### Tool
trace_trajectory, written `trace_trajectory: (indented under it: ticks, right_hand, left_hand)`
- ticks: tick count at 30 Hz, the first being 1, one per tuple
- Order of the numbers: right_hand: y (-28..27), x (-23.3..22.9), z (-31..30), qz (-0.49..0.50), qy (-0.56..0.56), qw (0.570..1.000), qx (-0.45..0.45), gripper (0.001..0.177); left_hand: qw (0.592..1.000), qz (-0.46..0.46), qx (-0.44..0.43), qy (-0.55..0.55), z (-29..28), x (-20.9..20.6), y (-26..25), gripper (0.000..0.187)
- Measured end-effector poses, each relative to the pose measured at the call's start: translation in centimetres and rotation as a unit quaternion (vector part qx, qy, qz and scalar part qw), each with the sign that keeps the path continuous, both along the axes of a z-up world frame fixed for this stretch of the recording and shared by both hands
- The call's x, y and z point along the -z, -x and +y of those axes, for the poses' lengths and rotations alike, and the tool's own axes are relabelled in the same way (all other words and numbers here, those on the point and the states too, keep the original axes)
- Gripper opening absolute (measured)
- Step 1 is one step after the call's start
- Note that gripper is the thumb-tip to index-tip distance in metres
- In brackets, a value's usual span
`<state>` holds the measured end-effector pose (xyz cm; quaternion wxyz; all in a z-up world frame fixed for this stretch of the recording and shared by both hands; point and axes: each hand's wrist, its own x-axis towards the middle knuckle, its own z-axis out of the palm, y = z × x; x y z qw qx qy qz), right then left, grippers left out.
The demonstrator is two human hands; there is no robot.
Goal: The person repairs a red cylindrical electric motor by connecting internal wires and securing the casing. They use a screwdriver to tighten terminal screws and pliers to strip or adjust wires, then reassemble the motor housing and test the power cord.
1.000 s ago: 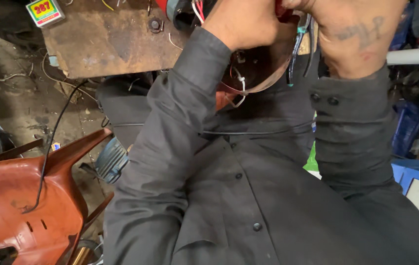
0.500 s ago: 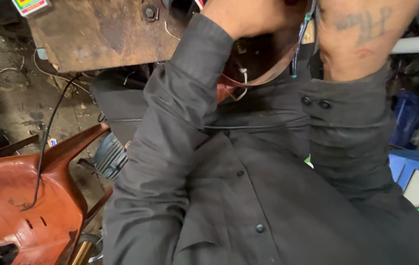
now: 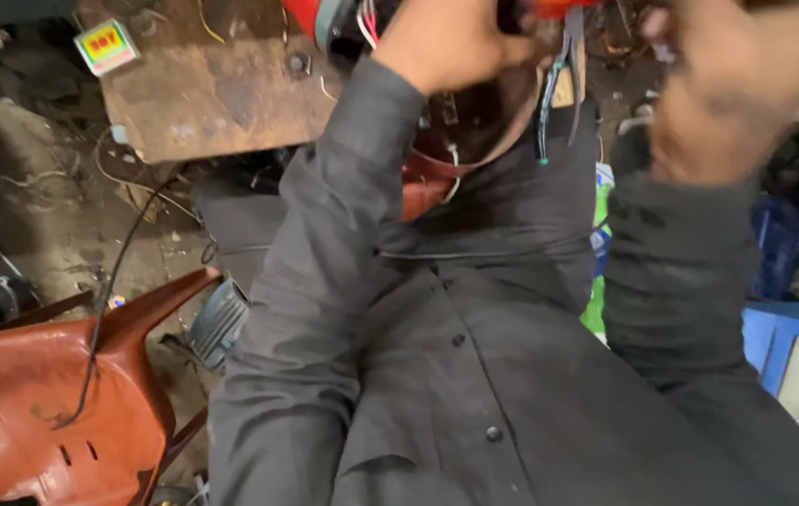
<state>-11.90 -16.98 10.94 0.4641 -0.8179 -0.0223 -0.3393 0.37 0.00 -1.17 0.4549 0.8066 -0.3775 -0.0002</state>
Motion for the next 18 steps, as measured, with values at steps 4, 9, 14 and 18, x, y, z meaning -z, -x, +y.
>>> trace_trajectory:
  ticks: [4,9,14,18]
  right_hand:
    - [2.5,1.5,-3.1,-0.02,-0.047,0.998,-0.037,0.013]
    - [4.5,7.8,-4.4,-0.038,-0.212,0.976,-0.029,0.024]
    - [6.3,11.4,-4.7,-0.076,-0.345,0.936,0.008,0.03]
    - [6.4,13.1,-4.7,-0.084,-0.358,0.93,0.001,0.03]
  left_hand:
    - [0.999,-0.021,0.026,0.002,1.6,-3.2,1.4,0.033]
    - [0.999,-0.026,0.028,0.005,4.1,-6.3,3.7,0.042]
    - [0.988,-0.017,-0.135,0.071,7.8,-7.5,9.3,0.042]
    - [0.956,0.034,-0.269,0.112,9.1,-4.7,14.9,0.064]
